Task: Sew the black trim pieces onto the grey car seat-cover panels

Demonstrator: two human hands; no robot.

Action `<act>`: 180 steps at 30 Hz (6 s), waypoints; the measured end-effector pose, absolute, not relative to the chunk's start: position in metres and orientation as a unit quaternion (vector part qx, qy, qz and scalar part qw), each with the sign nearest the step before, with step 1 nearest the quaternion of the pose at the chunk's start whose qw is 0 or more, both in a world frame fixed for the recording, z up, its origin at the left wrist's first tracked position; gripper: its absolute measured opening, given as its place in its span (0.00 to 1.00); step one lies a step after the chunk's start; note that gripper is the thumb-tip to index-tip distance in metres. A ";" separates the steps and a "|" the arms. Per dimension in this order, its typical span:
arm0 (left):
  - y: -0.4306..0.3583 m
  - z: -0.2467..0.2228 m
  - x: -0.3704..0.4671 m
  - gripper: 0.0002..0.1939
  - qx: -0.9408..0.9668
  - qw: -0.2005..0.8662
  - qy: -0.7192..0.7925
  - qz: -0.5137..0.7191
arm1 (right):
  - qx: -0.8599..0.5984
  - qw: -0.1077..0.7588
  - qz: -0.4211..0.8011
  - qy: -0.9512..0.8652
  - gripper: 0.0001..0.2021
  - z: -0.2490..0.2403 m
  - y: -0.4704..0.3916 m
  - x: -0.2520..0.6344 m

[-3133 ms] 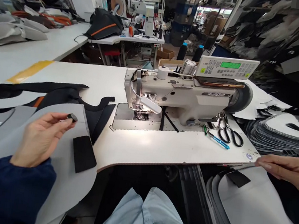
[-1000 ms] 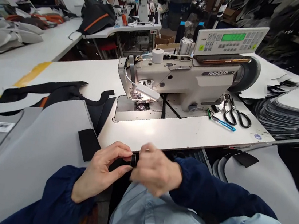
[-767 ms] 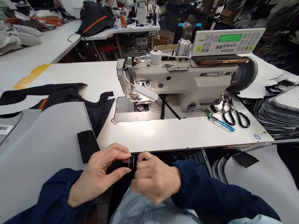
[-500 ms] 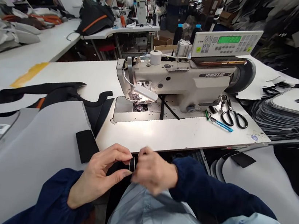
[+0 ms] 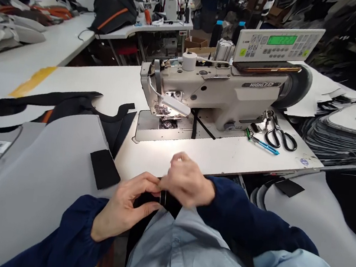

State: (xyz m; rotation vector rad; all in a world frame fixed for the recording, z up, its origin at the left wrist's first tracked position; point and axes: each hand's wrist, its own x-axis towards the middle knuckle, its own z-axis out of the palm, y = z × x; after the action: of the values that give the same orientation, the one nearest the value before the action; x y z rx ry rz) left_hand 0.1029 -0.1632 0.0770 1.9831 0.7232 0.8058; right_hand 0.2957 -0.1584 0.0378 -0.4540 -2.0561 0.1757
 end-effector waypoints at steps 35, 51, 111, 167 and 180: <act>-0.164 0.072 0.100 0.02 0.789 0.408 0.305 0.343 | -0.106 0.481 0.044 -0.869 0.07 0.041 -0.162 0.293; -0.163 0.076 0.102 0.04 0.759 0.449 0.302 0.361 | -0.150 0.467 0.068 -0.869 0.08 0.034 -0.160 0.295; -0.160 0.064 0.102 0.07 0.682 0.530 0.363 0.349 | -0.303 0.396 0.216 -0.840 0.12 0.002 -0.179 0.288; -0.073 0.050 0.124 0.32 0.589 0.673 0.399 0.204 | -0.423 0.136 0.082 -0.892 0.23 0.009 -0.113 0.303; 0.020 0.001 0.134 0.20 0.841 0.177 0.510 0.036 | -0.620 0.026 0.034 -0.783 0.16 -0.028 0.017 0.301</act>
State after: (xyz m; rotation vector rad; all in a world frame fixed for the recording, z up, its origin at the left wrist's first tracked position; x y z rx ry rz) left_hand 0.1336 0.0204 0.0010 2.3806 1.4419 0.1026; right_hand 0.3012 0.0173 -0.0279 -1.9169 -2.4209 0.1060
